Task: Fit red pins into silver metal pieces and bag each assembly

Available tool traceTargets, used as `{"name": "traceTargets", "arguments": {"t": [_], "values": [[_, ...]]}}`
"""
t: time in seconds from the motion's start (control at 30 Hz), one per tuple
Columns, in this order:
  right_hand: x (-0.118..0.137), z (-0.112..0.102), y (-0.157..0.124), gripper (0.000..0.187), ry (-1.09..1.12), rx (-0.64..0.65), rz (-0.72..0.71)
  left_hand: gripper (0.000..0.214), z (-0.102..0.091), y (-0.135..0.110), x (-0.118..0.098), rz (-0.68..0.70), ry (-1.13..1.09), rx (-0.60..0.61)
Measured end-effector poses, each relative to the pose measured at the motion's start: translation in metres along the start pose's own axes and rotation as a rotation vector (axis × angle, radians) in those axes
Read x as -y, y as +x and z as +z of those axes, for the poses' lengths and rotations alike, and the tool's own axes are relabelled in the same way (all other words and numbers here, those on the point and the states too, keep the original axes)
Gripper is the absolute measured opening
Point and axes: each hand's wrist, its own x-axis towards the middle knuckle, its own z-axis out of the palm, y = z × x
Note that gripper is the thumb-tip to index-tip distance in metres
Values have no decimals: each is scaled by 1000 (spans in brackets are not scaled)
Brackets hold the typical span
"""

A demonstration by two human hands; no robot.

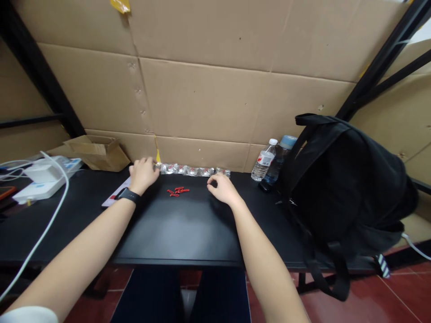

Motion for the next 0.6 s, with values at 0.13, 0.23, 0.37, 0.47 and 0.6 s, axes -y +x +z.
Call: {"name": "traceTargets", "arguments": {"t": [0.13,0.23,0.37,0.47,0.6], "values": [[-6,-4,0,6,-13,-10,30,48,-5,8,28,-203,-20,65],[-10,-4,0,6,-13,-10,34,54,-1,14,48,-297,-81,101],[-8,-6,0,6,-9,-8,33,34,6,23,65,-337,-154,178],[-6,-7,-1,6,-9,7,36,30,9,25,68,-301,-200,225],[-6,-7,-1,6,-15,19,35,38,9,23,63,-201,-206,206]]}}
